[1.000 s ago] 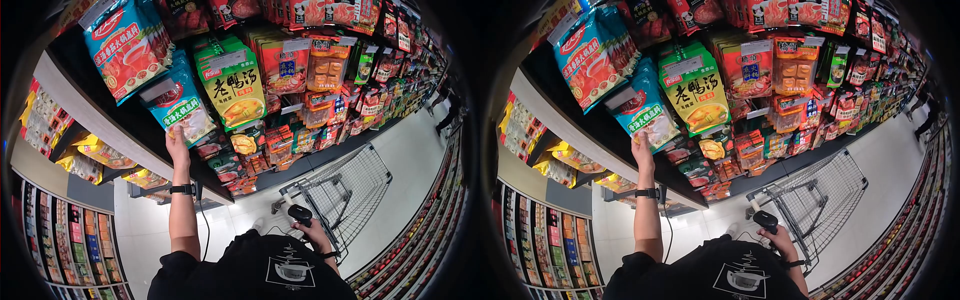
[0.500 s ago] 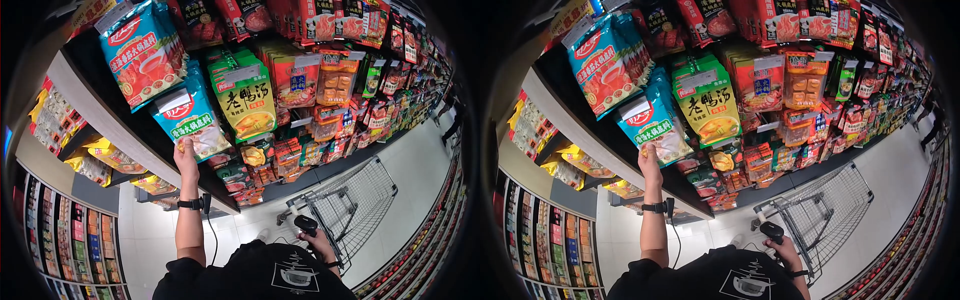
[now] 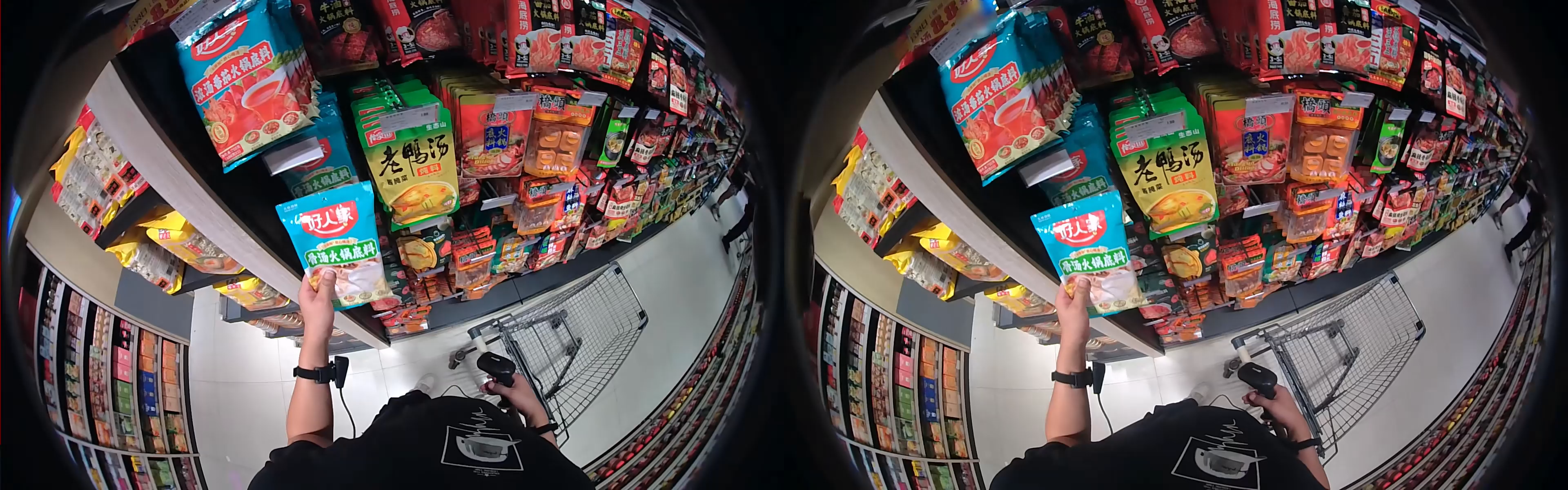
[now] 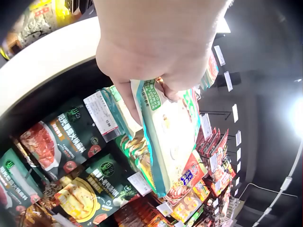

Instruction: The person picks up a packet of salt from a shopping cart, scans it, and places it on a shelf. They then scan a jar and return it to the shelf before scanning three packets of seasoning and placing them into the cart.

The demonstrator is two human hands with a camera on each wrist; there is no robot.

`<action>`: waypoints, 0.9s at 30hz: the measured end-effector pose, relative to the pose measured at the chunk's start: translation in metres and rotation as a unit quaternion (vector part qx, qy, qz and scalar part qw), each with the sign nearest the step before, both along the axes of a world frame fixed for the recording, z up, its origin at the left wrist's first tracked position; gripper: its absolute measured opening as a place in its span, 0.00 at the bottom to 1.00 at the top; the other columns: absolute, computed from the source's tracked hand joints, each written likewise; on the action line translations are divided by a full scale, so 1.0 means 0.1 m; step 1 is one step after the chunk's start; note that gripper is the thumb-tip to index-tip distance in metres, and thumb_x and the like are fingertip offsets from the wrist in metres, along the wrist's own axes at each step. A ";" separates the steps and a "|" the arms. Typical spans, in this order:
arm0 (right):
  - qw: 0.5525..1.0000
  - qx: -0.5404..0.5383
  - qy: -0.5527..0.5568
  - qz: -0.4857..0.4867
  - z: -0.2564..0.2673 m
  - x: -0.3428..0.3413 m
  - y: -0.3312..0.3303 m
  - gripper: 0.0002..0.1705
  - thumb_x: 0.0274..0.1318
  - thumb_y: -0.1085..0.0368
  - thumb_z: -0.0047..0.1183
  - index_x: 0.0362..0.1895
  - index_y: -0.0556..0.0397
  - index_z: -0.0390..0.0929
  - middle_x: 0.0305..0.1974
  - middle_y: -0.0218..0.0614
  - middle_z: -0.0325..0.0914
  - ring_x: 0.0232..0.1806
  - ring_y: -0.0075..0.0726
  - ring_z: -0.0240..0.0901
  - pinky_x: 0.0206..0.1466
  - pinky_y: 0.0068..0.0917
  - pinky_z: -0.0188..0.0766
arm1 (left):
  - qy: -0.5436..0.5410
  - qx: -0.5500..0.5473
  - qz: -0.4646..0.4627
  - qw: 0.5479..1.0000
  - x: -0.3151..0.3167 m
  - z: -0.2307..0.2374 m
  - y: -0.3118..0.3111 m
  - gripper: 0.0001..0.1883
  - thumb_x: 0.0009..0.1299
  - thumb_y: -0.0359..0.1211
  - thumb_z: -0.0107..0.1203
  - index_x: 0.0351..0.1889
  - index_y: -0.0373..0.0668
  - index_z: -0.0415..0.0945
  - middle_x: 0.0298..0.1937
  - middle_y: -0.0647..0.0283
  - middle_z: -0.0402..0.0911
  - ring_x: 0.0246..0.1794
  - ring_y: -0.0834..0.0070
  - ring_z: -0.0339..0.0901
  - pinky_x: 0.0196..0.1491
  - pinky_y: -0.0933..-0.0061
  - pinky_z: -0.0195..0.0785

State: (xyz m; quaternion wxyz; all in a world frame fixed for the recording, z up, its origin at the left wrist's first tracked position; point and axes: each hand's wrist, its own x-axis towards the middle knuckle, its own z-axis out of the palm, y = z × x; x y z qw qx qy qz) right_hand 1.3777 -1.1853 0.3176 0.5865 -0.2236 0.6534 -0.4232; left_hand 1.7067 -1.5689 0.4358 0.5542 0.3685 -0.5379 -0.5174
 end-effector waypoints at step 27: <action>0.928 -0.126 -0.054 -0.347 -0.29 0.51 1.69 0.19 0.71 0.63 0.68 0.62 0.56 0.86 0.51 0.34 0.93 0.55 0.25 0.86 0.64 0.28 0.78 | -0.383 0.020 -0.567 0.729 -4.60 -1.86 2.07 0.17 0.83 0.35 0.64 0.63 0.36 0.81 0.53 0.60 0.90 0.51 0.74 0.84 0.54 0.67 0.77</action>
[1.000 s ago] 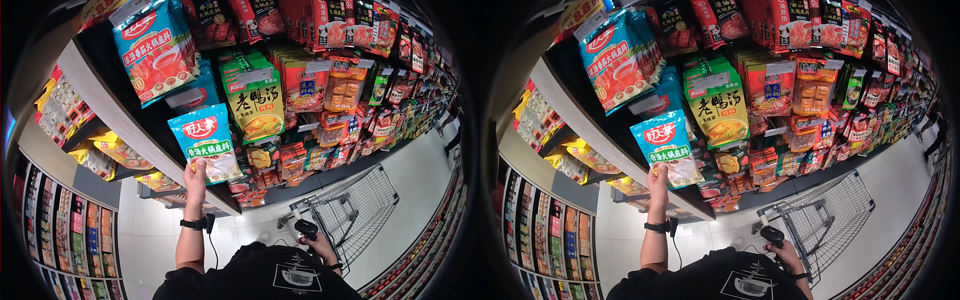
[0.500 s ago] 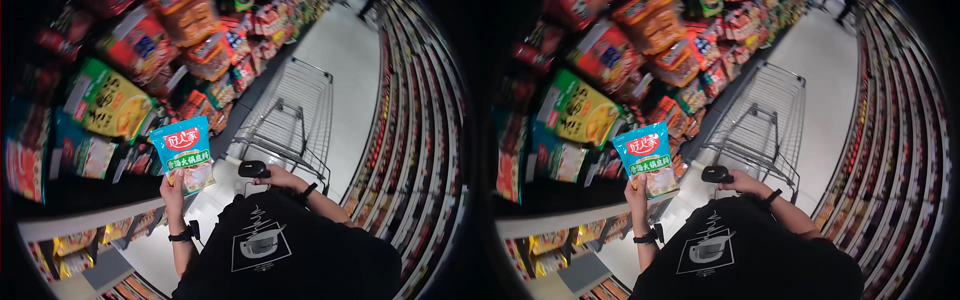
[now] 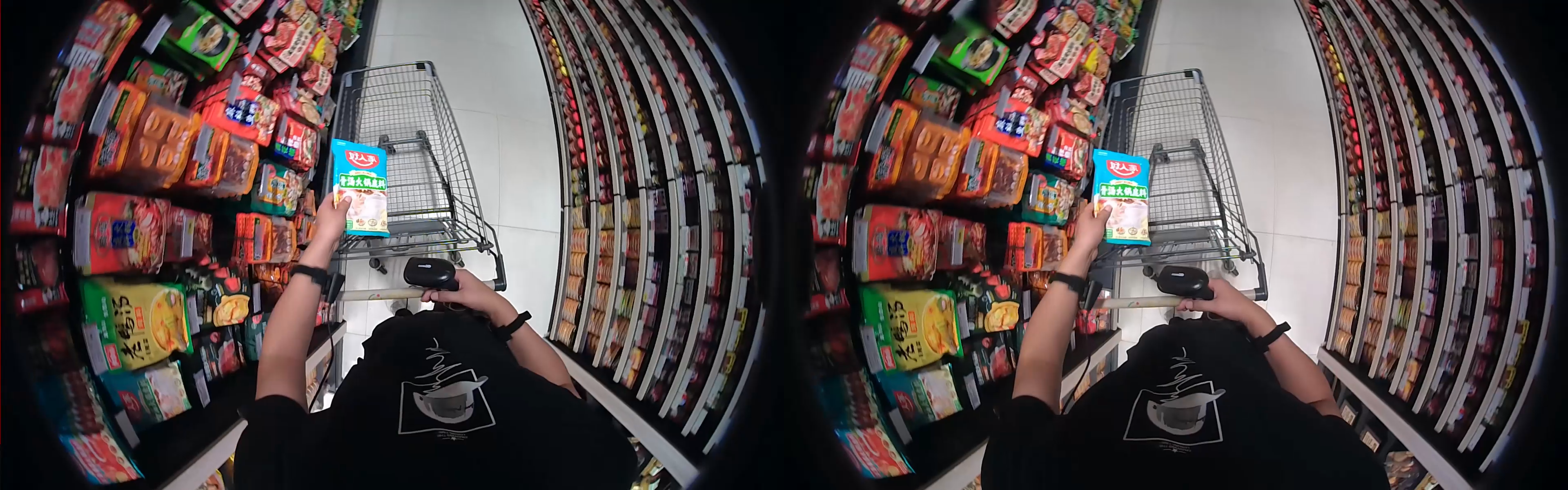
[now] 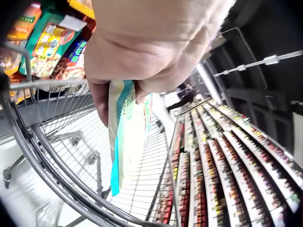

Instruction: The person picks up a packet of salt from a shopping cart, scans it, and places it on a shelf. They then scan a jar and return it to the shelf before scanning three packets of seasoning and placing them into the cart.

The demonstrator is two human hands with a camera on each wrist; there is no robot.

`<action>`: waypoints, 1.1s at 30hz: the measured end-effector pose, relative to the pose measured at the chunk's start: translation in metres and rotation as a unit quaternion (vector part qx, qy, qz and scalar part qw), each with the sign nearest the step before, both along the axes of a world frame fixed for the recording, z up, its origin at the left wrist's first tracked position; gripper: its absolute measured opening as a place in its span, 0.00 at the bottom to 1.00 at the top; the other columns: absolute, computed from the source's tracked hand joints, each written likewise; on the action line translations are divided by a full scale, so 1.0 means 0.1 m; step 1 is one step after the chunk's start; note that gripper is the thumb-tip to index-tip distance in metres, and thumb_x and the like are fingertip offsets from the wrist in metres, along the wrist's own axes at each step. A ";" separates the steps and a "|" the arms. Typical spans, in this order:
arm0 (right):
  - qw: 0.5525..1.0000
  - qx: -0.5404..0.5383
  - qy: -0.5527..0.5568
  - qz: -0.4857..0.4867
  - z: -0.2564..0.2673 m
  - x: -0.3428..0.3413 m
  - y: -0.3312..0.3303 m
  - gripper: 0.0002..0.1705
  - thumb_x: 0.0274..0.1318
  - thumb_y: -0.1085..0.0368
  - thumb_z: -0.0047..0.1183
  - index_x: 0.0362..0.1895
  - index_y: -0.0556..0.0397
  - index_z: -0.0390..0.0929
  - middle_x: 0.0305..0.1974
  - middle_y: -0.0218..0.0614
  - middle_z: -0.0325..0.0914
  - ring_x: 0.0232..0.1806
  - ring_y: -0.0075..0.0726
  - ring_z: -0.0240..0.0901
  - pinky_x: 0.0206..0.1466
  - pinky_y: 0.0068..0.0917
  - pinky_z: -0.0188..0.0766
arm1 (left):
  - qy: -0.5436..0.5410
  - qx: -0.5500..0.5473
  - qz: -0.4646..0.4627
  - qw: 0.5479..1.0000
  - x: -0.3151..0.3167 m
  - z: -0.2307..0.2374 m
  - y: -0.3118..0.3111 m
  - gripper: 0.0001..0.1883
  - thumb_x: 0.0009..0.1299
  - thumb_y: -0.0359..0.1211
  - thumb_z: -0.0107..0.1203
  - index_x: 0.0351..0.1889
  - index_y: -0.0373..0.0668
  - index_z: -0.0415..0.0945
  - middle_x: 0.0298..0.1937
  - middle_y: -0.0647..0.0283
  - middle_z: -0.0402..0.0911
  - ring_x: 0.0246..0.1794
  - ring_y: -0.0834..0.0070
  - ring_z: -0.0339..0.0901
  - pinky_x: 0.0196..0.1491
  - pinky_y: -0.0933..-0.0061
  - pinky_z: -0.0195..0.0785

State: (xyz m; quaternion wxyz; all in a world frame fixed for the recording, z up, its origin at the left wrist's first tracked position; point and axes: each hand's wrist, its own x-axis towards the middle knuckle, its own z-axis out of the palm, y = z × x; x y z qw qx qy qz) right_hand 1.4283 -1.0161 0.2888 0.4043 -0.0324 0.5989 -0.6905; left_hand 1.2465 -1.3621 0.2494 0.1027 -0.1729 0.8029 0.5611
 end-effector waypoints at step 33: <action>0.996 -0.003 -0.090 0.010 0.06 -0.25 0.41 0.27 0.71 0.60 0.69 0.69 0.55 0.81 0.57 0.36 0.91 0.61 0.33 0.85 0.70 0.35 0.77 | -0.246 0.016 -0.108 0.963 -1.31 -3.05 0.06 0.21 0.79 0.32 0.63 0.67 0.32 0.82 0.49 0.54 0.92 0.48 0.68 0.90 0.48 0.60 0.83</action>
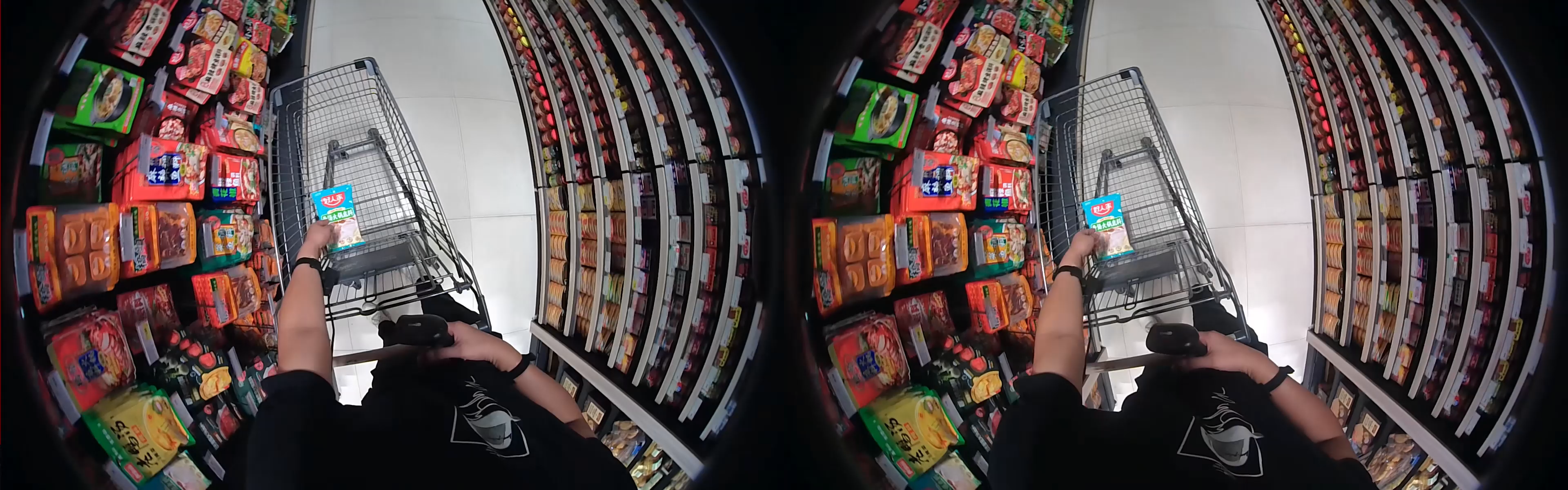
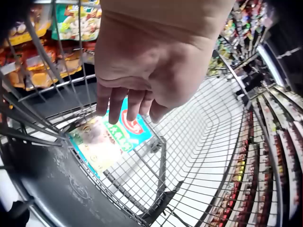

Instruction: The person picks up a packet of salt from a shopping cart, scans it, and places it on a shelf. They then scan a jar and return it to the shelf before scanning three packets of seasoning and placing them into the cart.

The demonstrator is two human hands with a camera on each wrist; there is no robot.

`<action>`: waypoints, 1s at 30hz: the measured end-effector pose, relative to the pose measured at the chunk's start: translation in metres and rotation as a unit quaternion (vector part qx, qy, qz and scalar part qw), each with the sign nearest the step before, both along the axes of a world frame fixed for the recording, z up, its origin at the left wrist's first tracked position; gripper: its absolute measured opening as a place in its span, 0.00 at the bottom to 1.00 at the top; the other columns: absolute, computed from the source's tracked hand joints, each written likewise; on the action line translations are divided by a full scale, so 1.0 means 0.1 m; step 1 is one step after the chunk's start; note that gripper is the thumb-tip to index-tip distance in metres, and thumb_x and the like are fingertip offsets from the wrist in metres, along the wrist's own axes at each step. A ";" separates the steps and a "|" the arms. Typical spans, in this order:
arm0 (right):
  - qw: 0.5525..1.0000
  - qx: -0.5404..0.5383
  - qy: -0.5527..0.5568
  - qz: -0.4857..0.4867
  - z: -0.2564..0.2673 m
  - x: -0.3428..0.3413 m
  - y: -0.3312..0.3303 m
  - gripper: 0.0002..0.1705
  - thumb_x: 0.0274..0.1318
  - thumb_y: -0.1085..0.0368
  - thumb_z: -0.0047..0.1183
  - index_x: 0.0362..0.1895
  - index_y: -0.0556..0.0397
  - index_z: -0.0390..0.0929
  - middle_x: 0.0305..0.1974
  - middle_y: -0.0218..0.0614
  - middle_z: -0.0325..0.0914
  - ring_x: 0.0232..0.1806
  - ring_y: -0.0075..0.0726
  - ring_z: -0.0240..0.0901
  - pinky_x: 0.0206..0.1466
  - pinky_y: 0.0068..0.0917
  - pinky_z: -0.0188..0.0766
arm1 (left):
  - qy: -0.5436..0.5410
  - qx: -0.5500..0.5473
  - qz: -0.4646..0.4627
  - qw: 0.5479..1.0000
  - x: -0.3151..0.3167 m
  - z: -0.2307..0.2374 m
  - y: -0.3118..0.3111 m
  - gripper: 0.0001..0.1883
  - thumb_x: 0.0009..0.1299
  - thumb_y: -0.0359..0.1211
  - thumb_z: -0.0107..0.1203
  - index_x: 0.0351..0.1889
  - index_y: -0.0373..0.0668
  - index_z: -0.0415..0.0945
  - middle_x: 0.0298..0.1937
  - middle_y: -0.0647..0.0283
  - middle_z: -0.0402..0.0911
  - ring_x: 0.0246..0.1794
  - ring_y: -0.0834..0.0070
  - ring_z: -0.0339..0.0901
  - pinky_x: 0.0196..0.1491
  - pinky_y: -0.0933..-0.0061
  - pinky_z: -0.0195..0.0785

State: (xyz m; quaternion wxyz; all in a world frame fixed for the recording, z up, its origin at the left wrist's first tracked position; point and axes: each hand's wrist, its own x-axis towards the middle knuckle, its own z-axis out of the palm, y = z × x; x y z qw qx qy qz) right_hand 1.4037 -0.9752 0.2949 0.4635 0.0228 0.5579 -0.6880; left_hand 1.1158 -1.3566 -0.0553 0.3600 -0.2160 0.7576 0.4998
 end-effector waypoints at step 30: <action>0.862 -0.122 0.409 0.274 0.82 0.20 -3.16 0.32 0.73 0.65 0.60 0.73 0.60 0.63 0.53 0.58 0.82 0.56 0.64 0.84 0.58 0.53 0.80 | 0.299 0.141 0.215 0.919 4.45 4.55 -0.84 0.32 0.88 0.48 0.57 0.81 0.37 0.66 0.71 0.55 0.81 0.72 0.68 0.77 0.75 0.62 0.70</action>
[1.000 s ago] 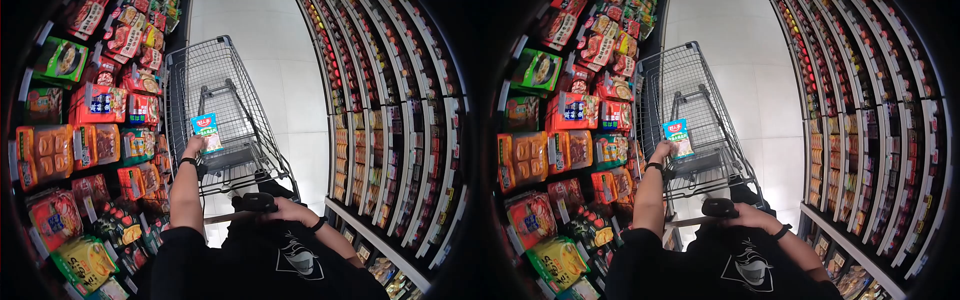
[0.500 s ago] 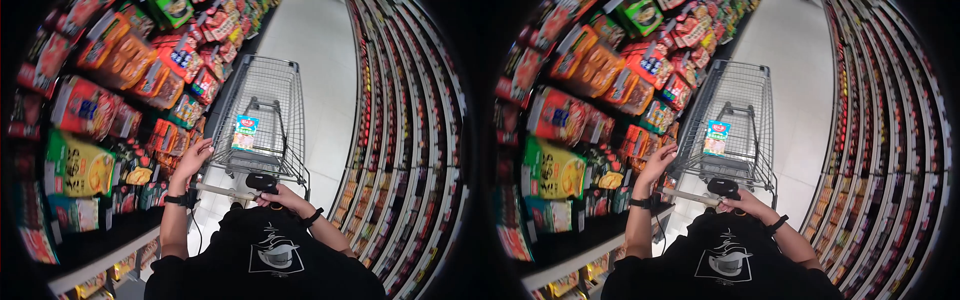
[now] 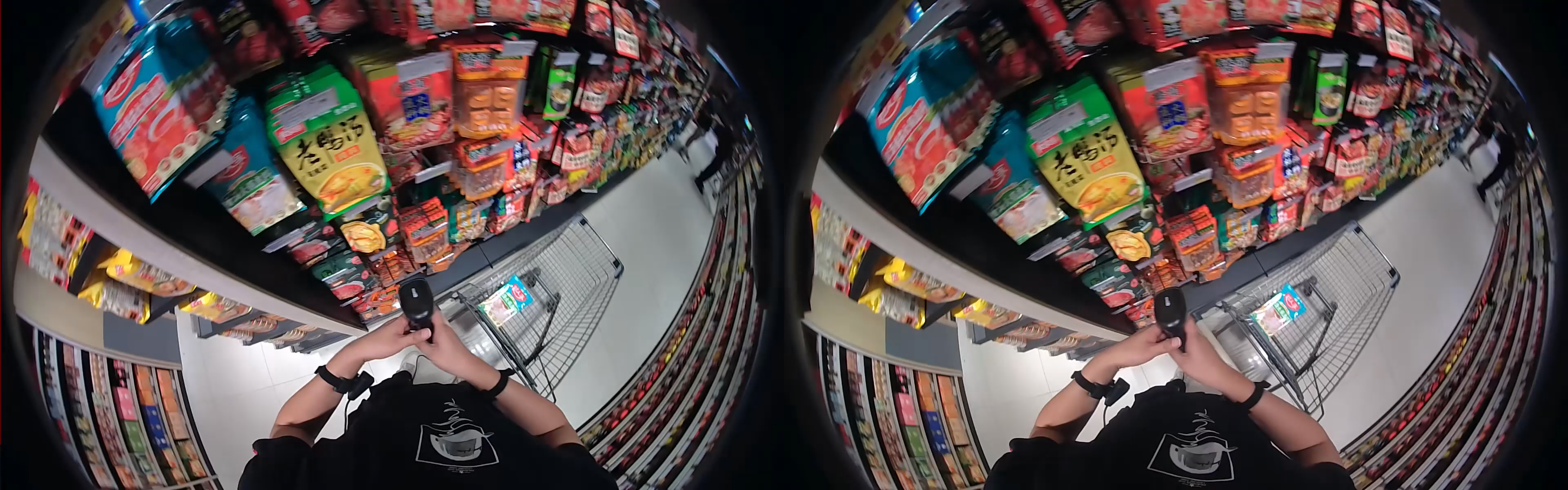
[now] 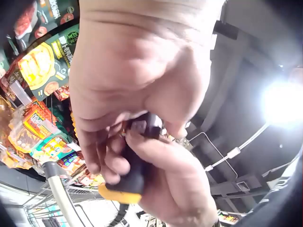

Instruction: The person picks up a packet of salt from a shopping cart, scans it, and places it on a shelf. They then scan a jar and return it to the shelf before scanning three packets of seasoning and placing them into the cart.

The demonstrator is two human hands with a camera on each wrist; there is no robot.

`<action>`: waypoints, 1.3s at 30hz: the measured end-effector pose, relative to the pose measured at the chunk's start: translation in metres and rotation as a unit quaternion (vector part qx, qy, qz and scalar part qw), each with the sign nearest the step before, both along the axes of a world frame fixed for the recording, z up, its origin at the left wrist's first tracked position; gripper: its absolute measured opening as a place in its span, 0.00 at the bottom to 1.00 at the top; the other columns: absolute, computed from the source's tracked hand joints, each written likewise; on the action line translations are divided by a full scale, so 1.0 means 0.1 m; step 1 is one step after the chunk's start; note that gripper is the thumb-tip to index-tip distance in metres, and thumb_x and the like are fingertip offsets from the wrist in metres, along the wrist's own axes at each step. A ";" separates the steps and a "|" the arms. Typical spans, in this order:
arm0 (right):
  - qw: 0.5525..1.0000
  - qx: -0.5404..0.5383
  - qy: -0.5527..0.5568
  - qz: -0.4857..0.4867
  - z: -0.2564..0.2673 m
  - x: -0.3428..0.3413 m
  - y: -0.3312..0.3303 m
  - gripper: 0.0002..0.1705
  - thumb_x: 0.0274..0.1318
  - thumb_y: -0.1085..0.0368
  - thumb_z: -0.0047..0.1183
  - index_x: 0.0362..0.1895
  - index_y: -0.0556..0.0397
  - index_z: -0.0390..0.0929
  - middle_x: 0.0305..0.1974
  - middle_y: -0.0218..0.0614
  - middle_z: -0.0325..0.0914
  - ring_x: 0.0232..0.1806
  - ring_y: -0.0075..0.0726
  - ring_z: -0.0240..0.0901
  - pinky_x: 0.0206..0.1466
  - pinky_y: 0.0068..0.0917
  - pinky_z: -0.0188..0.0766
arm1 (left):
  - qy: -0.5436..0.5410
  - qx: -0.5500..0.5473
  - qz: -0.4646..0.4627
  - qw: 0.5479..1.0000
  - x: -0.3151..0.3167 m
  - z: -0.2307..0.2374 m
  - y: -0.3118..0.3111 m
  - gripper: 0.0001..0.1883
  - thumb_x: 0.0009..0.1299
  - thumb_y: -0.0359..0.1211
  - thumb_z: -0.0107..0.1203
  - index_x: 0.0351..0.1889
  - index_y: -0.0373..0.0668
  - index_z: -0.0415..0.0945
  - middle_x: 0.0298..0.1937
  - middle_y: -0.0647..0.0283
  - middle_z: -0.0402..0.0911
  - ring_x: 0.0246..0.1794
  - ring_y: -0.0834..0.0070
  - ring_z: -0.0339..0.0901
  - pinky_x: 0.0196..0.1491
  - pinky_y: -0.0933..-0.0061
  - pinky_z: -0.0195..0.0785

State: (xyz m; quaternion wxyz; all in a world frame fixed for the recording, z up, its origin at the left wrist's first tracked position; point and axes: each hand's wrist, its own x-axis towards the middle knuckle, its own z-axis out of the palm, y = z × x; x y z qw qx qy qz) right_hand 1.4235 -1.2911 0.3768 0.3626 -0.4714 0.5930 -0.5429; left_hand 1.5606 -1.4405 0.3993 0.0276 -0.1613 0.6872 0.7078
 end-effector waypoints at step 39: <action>0.964 -0.261 0.041 0.025 3.43 0.78 -3.36 0.29 0.74 0.49 0.68 0.60 0.64 0.81 0.40 0.34 0.89 0.38 0.17 0.80 0.39 0.22 0.77 | -0.075 0.044 0.591 0.802 2.95 -0.07 -0.02 0.14 0.76 0.38 0.70 0.48 0.39 0.81 0.27 0.70 0.78 0.24 0.80 0.75 0.31 0.73 0.70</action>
